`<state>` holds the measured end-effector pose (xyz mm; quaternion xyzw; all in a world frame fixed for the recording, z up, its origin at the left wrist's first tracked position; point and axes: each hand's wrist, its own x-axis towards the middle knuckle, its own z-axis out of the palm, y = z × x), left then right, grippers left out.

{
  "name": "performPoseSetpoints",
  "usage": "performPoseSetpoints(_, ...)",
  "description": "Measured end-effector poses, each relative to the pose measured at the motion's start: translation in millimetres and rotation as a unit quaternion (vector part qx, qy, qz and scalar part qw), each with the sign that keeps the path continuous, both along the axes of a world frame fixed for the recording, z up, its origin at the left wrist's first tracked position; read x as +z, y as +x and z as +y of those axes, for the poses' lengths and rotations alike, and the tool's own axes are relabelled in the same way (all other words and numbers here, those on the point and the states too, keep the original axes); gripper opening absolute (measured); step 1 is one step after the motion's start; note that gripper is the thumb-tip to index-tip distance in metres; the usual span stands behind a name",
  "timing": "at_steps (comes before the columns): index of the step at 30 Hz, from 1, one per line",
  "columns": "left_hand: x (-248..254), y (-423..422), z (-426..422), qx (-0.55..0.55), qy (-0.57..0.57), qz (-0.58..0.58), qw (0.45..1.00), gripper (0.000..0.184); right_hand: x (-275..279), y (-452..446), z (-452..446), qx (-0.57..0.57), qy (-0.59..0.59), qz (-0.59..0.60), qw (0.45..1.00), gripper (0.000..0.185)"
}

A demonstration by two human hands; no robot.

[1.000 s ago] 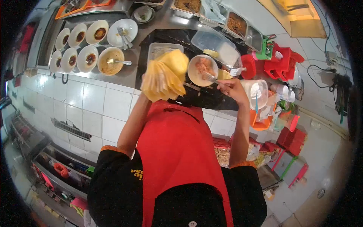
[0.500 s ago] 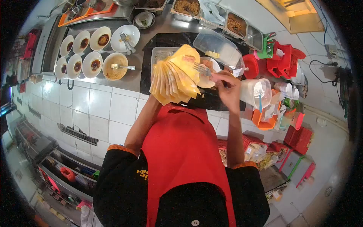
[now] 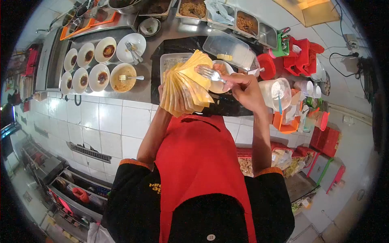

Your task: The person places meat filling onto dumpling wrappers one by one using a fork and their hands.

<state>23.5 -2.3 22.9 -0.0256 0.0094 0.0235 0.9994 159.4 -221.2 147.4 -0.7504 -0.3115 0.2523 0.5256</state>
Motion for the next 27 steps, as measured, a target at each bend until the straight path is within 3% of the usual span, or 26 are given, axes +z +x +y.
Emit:
performPoseSetpoints(1, 1.7, -0.6, -1.6, 0.006, -0.033, -0.020, 0.999, 0.067, -0.1, -3.8, 3.4, 0.004, 0.033, -0.048, 0.998, 0.044)
performPoseSetpoints(2, 4.4, -5.3, -4.1, -0.023, -0.312, -0.013, 0.950, 0.064, 1.2, -6.7, 6.7, 0.007, 0.034, -0.047, 0.998, 0.044)
performPoseSetpoints(4, 9.1, -8.2, -2.3, -0.049, -0.567, -0.002, 0.823, 0.061, 5.2, -12.1, 10.2, -0.010, 0.029, -0.032, 0.999, 0.045)
performPoseSetpoints(5, 10.4, -6.3, 2.6, -0.084, -0.523, -0.011, 0.848, 0.060, 4.9, -9.7, 9.9, -0.013, 0.028, -0.030, 0.999, 0.045)
performPoseSetpoints(7, 7.7, -6.5, 5.6, -0.121, -0.478, -0.018, 0.870, 0.060, 3.4, 0.8, 6.7, -0.003, -0.039, 0.098, 0.994, 0.046)
performPoseSetpoints(10, 10.8, -5.0, 6.0, -0.057, -0.165, -0.030, 0.984, 0.059, -4.8, 3.5, 0.2, 0.018, -0.033, 0.040, 0.998, 0.042)
performPoseSetpoints(13, 17.1, -7.2, 7.8, -0.016, -0.040, -0.006, 0.999, 0.058, 12.3, 2.7, -6.2, 0.021, 0.003, 0.025, 0.999, 0.038)
performPoseSetpoints(18, 21.4, -3.6, 3.5, -0.009, 0.037, 0.022, 0.999, 0.057, 31.6, 10.9, 1.0, -0.006, 0.040, 0.134, 0.990, 0.043)
performPoseSetpoints(20, 23.2, -3.0, -0.2, -0.013, 0.059, 0.031, 0.998, 0.056, 28.8, 16.0, 9.4, 0.011, -0.026, 0.088, 0.996, 0.041)
performPoseSetpoints(24, 20.9, -0.5, -0.3, -0.016, 0.066, 0.039, 0.997, 0.055, 36.4, 11.9, 14.6, 0.004, -0.023, 0.085, 0.996, 0.041)
performPoseSetpoints(27, 18.0, 0.4, -1.4, -0.017, 0.051, 0.035, 0.998, 0.055, 27.4, 5.9, 14.0, -0.002, -0.052, 0.015, 0.999, 0.042)
